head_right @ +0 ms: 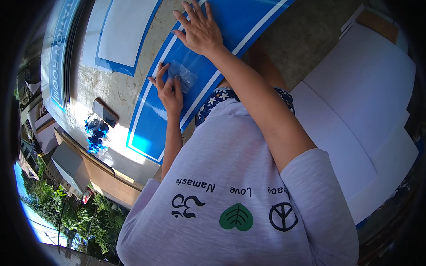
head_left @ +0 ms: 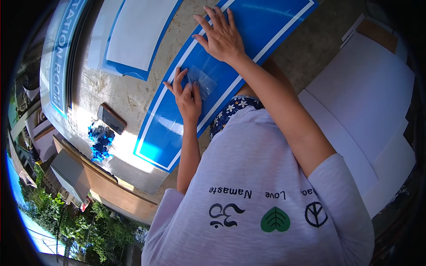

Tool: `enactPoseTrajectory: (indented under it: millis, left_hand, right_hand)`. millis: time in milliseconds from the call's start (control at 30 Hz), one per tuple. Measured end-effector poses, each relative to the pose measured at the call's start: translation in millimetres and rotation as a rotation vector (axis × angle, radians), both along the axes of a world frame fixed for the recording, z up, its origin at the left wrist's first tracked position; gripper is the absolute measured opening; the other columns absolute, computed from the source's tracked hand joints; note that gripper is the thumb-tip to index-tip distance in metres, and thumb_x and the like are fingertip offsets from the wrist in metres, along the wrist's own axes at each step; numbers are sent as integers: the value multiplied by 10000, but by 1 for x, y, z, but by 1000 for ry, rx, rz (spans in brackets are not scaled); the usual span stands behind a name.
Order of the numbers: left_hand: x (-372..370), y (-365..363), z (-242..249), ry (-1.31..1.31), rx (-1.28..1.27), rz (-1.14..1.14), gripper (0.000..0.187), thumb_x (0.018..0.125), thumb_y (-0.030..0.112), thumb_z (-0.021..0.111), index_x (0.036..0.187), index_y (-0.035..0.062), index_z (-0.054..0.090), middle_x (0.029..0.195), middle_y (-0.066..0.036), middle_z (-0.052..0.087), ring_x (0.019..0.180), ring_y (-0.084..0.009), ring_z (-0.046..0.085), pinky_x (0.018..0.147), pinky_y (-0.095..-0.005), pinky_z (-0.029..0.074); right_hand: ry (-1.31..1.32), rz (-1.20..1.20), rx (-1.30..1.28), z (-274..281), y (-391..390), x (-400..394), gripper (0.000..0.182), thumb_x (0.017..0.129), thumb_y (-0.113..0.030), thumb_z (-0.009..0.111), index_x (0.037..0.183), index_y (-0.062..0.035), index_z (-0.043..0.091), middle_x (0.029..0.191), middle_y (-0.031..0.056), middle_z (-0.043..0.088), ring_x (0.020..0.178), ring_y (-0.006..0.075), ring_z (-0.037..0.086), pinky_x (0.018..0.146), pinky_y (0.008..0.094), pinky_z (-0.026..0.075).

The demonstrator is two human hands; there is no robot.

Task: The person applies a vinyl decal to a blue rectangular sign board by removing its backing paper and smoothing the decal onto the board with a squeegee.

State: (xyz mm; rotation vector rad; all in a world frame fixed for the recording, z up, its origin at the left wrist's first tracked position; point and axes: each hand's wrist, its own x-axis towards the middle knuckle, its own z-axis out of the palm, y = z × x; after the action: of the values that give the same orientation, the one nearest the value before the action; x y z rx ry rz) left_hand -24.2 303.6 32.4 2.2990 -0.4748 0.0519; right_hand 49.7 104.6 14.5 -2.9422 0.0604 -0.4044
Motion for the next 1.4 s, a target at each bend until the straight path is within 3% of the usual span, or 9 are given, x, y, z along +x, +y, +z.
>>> enactPoseTrajectory:
  millis: [200, 267, 300, 733, 933, 1033, 1100, 1200, 1400]
  left_hand:
    - [-1, 0, 1, 5, -37, 16, 246, 859, -6, 602, 631, 11, 510, 1251, -131, 584, 1344, -341, 441, 1154, -642, 51]
    - [-2, 0, 1, 6, -32, 17, 242, 857, -13, 596, 631, 9, 511, 1244, -132, 583, 1339, -339, 447, 1155, -643, 55]
    - [-2, 0, 1, 6, -32, 11, 238, 855, -19, 590, 631, 6, 512, 1236, -132, 583, 1333, -337, 453, 1155, -644, 59]
    - [-3, 5, -3, 36, -98, 30, 174, 756, -70, 570, 625, -16, 469, 1197, -154, 562, 1261, -328, 504, 1167, -627, 67]
    - [-1, 11, -1, 72, -133, 56, 137, 728, -34, 574, 600, -37, 525, 1171, -161, 589, 1220, -328, 546, 1178, -602, 84]
    - [1, 16, 13, 185, -162, 8, 163, 769, -17, 594, 620, -6, 529, 1230, -145, 551, 1284, -343, 470, 1162, -633, 40]
    - [-7, 16, 24, 61, 193, 108, 181, 809, 95, 652, 643, 41, 603, 1322, -110, 520, 1354, -347, 374, 1138, -668, -8]
    - [-12, 18, 18, 67, 256, 118, 205, 824, 188, 684, 655, 82, 640, 1408, -78, 472, 1409, -350, 281, 1115, -692, -43]
    - [-14, 23, 4, 60, 177, 107, 231, 850, 140, 652, 636, 70, 601, 1443, -84, 454, 1421, -339, 276, 1136, -652, -64]
  right_hand:
    - [15, -16, -1, 3, 1, 0, 542, 957, -524, 482, 1404, -223, 420, 1449, 108, 393, 1385, 315, 328, 1144, 591, 196]
    - [83, 1, 154, 10, 1, 1, 645, 953, -459, 500, 1446, -81, 327, 1522, 208, 263, 1420, 387, 235, 1161, 563, 173]
    - [125, -8, 143, 11, 2, 2, 649, 956, -479, 480, 1441, -74, 332, 1529, 209, 255, 1427, 385, 220, 1160, 572, 161]
    - [95, -5, 154, 14, 1, 1, 646, 947, -483, 491, 1426, -73, 348, 1497, 219, 299, 1417, 385, 239, 1159, 577, 155]
    - [113, -9, 152, 17, 0, 1, 635, 942, -474, 505, 1412, -74, 359, 1482, 217, 314, 1406, 384, 257, 1156, 579, 166]
    - [104, -6, 154, 18, 1, 1, 630, 936, -470, 516, 1405, -76, 367, 1475, 214, 322, 1402, 381, 265, 1151, 578, 175]
    - [111, -22, 158, 19, 2, 2, 625, 934, -465, 522, 1403, -82, 368, 1467, 211, 330, 1400, 377, 268, 1147, 578, 180]
    - [113, -26, 143, 20, 3, 3, 621, 929, -461, 532, 1398, -87, 371, 1459, 208, 339, 1398, 373, 273, 1143, 578, 188]
    - [104, -23, 144, 22, 4, 1, 614, 917, -435, 565, 1385, -88, 373, 1442, 212, 340, 1379, 390, 289, 1136, 579, 201]
